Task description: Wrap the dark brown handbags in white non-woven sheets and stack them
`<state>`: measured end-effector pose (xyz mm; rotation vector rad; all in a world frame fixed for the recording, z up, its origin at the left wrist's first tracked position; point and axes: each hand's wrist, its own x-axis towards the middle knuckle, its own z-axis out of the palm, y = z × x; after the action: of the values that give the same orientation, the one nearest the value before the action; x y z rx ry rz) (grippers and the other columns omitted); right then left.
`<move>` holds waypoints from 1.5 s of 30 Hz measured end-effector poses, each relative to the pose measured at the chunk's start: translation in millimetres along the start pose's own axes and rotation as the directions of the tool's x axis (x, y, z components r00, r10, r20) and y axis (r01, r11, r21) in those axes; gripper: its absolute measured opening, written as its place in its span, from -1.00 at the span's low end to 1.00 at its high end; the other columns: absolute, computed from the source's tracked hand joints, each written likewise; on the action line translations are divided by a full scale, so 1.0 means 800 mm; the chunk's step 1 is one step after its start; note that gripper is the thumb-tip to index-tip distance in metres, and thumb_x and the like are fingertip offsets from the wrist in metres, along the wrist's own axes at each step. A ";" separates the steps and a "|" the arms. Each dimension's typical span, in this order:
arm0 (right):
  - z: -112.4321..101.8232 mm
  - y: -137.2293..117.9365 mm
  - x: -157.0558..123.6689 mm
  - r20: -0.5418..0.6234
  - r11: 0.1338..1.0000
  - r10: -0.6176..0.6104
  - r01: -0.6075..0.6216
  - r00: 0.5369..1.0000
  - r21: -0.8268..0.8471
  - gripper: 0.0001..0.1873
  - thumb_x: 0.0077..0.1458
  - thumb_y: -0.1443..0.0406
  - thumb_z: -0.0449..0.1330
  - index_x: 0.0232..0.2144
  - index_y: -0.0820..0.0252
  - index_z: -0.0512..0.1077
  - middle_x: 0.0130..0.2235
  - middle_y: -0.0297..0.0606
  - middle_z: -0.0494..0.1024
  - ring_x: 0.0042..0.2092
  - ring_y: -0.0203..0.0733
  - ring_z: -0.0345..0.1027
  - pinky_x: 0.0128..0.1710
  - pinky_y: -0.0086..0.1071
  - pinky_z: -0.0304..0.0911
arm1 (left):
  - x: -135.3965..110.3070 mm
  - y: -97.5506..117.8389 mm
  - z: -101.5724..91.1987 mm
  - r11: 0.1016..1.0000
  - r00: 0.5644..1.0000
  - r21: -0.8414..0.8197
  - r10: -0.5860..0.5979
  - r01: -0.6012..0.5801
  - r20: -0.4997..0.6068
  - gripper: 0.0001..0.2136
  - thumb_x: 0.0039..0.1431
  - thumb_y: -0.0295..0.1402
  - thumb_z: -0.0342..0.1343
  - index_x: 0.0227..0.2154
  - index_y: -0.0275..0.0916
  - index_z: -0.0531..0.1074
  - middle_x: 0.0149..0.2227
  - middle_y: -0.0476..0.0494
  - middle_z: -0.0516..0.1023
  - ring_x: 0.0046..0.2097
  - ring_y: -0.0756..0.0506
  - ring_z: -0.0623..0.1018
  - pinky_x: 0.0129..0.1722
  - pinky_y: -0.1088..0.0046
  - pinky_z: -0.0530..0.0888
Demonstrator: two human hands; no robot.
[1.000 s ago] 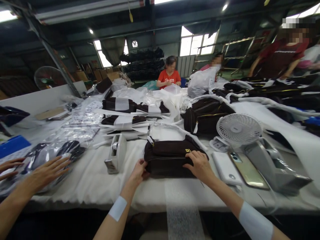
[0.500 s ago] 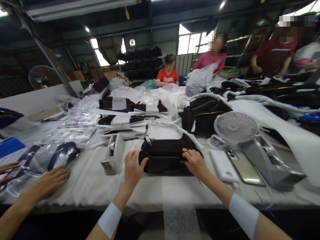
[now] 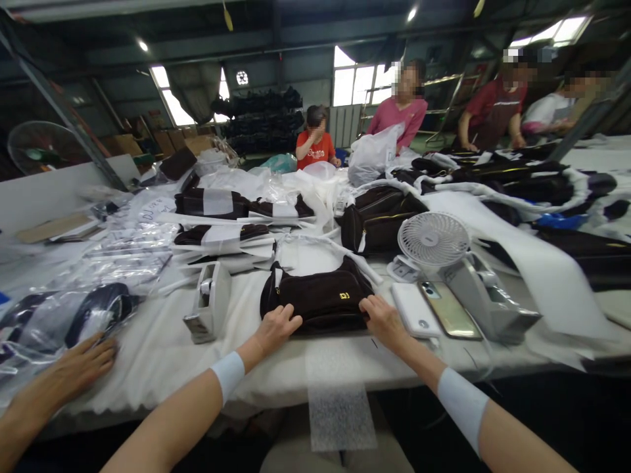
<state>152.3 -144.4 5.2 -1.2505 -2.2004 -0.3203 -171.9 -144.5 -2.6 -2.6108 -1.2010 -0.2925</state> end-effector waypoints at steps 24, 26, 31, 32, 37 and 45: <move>-0.064 -0.017 0.018 0.084 0.982 -0.123 0.133 0.989 -0.133 -0.82 0.17 0.27 0.10 -0.40 0.18 0.48 -0.49 -0.24 0.43 -0.39 -0.18 0.28 -0.29 -0.29 0.09 | -0.030 0.000 0.007 0.979 0.986 0.116 0.169 -0.169 0.009 -0.59 0.33 -0.45 -0.10 0.16 0.09 0.24 -0.24 -0.12 0.30 -0.26 -0.12 0.33 -0.27 0.34 0.28; -0.067 -0.034 0.059 0.018 0.993 -0.098 0.100 0.995 -0.069 -0.76 0.22 0.22 0.08 -0.35 0.18 0.50 -0.44 -0.21 0.50 -0.34 -0.16 0.34 -0.21 -0.27 0.14 | -0.028 0.000 0.005 0.981 0.987 0.111 0.160 -0.161 0.018 -0.59 0.33 -0.44 -0.10 0.17 0.09 0.23 -0.24 -0.13 0.31 -0.27 -0.12 0.33 -0.29 0.34 0.27; -0.008 -0.089 0.108 0.015 0.987 -0.132 0.131 0.991 0.088 -0.51 0.17 0.07 0.17 0.08 0.16 0.42 0.13 0.00 0.43 0.18 0.18 0.20 0.18 0.08 -0.05 | -0.032 0.007 -0.007 0.993 0.993 0.039 0.107 -0.109 0.055 -0.62 0.35 -0.40 -0.15 0.16 0.09 0.26 -0.23 -0.15 0.34 -0.25 -0.13 0.34 -0.27 0.34 0.30; 0.009 -0.095 0.104 0.038 0.989 -0.127 0.124 0.991 0.082 -0.39 0.12 0.01 0.21 0.14 0.16 0.37 0.20 0.04 0.35 0.23 0.26 0.12 0.19 0.17 -0.11 | -0.035 0.008 -0.010 0.995 0.994 -0.016 0.097 -0.096 0.056 -0.61 0.35 -0.40 -0.14 0.15 0.09 0.29 -0.23 -0.15 0.35 -0.24 -0.13 0.35 -0.24 0.32 0.32; 0.061 -0.092 0.071 0.145 0.996 -0.087 0.091 0.986 -0.023 -0.17 0.06 -0.12 0.18 0.27 0.15 0.23 0.31 0.10 0.17 0.29 0.31 -0.01 0.21 0.24 -0.18 | -0.048 -0.014 -0.021 0.674 0.885 -0.650 -0.466 0.350 -0.007 -0.65 0.22 -0.41 0.01 0.04 -0.01 0.42 -0.08 -0.15 0.41 -0.04 -0.12 0.41 -0.01 0.31 0.36; 0.058 -0.087 0.076 0.193 0.981 -0.082 0.113 0.978 -0.159 -0.19 0.10 -0.14 0.12 0.28 0.11 0.21 0.31 0.06 0.16 0.31 0.24 -0.04 0.23 0.18 -0.19 | 0.000 -0.081 0.018 -0.018 0.462 -0.727 -0.762 0.686 0.455 -0.44 0.12 0.20 -0.03 -0.59 -0.27 0.37 -0.68 0.00 0.29 -0.60 -0.03 0.35 -0.60 0.47 0.27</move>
<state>53.2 -116.9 9.4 -1.3103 -2.4427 -0.4549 -220.5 -99.6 -6.8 -2.0181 -2.9848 -1.5929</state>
